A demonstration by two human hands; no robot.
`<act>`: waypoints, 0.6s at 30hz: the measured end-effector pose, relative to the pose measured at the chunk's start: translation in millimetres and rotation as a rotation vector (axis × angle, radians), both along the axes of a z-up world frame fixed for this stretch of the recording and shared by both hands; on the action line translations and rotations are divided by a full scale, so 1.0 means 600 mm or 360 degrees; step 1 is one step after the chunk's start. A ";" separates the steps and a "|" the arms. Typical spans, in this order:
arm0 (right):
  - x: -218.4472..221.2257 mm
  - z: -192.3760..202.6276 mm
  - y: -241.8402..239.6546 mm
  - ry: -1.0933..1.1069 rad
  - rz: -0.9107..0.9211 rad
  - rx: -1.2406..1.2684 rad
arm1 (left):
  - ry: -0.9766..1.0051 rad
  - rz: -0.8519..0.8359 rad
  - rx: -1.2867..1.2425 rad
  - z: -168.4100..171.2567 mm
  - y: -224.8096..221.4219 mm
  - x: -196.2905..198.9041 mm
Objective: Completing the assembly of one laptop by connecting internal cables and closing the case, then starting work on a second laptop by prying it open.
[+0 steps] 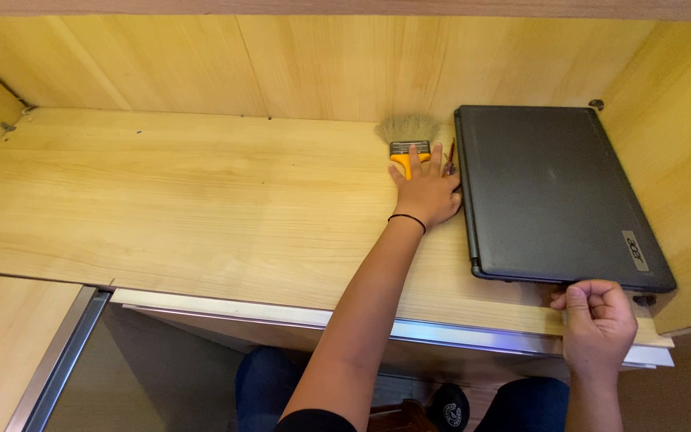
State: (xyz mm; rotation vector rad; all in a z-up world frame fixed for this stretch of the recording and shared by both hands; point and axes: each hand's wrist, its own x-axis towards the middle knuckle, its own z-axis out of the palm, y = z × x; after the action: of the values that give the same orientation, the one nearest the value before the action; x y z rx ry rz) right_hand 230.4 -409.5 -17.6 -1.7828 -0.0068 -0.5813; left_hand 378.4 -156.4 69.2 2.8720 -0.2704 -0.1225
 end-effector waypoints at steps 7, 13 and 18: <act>0.009 -0.016 -0.006 -0.0043 0.0007 0.0037 | -0.0231 -0.0115 -0.0237 -0.025 0.045 0.009; 0.015 -0.041 -0.020 -0.0104 0.0021 0.0001 | -0.0356 -0.0051 -0.0335 -0.067 0.087 0.031; 0.023 -0.063 -0.031 -0.0135 0.0011 0.0000 | -0.0490 -0.0038 -0.0279 -0.091 0.151 0.042</act>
State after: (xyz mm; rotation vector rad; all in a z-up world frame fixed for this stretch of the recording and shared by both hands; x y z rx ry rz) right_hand 244.0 -428.0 -55.6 -1.7564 -0.0713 -0.6516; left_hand 403.3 -65.6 14.5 2.7044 -0.3540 0.3255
